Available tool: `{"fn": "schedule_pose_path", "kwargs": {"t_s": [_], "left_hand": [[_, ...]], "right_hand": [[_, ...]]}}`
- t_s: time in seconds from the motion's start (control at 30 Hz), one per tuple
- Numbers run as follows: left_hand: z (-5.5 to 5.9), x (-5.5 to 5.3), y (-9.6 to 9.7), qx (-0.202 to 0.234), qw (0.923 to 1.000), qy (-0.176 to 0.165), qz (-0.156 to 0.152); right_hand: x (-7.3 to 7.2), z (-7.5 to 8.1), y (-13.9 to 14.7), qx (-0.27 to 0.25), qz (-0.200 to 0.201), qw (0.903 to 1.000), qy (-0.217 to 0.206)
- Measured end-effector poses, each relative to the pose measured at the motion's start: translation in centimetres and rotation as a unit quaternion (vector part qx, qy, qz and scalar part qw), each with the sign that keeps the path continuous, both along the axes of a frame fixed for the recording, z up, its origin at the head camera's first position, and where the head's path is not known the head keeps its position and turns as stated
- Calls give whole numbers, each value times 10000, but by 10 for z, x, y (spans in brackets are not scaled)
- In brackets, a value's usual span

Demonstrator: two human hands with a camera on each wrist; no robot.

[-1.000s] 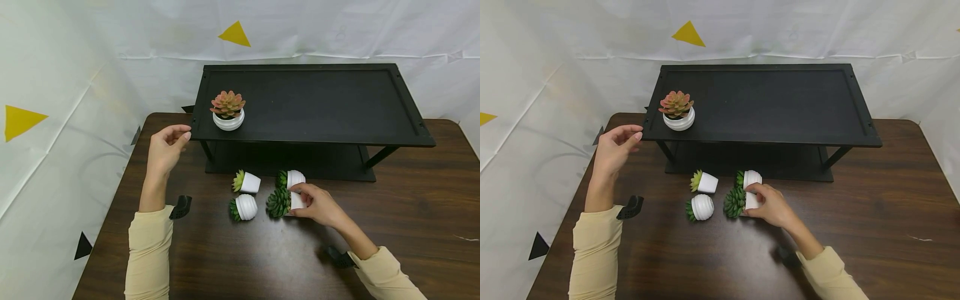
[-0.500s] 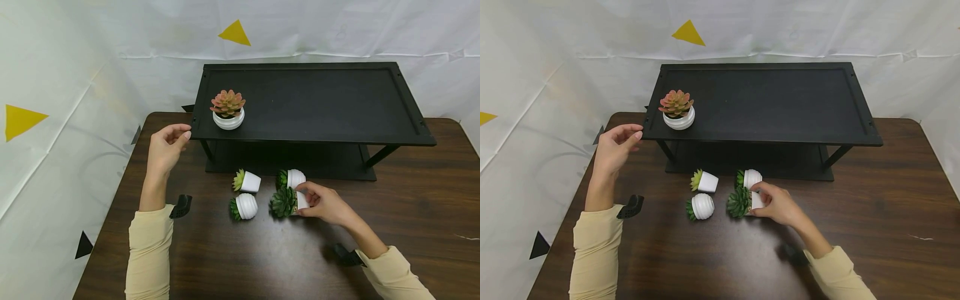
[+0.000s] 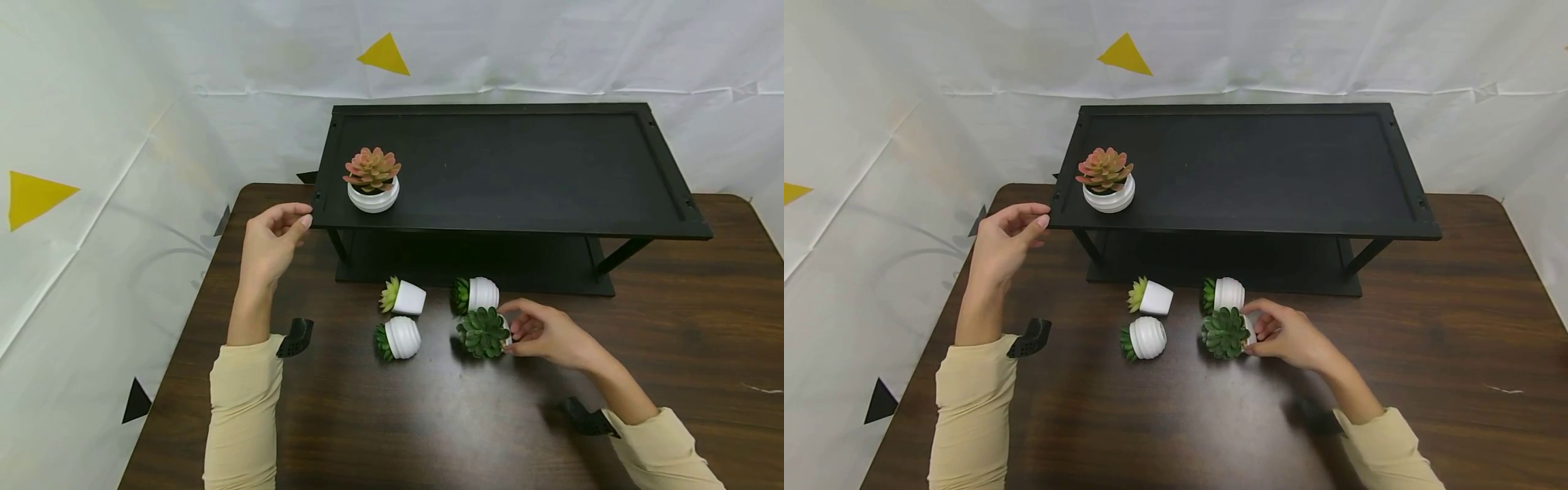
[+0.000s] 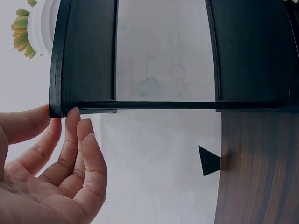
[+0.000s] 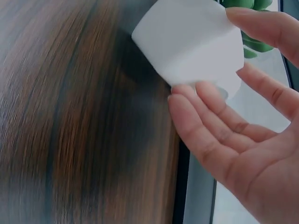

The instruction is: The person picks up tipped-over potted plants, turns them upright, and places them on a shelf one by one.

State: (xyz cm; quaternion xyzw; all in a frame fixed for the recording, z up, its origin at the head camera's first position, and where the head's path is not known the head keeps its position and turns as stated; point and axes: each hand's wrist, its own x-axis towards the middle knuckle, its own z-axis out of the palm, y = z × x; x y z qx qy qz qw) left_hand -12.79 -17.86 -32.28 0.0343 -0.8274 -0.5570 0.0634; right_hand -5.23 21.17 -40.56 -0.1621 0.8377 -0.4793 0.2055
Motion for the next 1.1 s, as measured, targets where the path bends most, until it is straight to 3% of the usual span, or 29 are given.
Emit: {"fn": "schedule_pose_path", "kwargs": {"t_s": [0.2, 0.43, 1.1], "left_hand": [[0, 0, 0, 10, 10000, -5, -5], [1, 0, 0, -8, 10000, -3, -34], [-1, 0, 0, -19, 10000, 40, -35]], "right_hand": [[1, -2, 12, -180, 2, 9996, -238], [0, -7, 20, 242, 70, 9996, -134], [3, -15, 21, 350, 47, 9994, 50]]}}
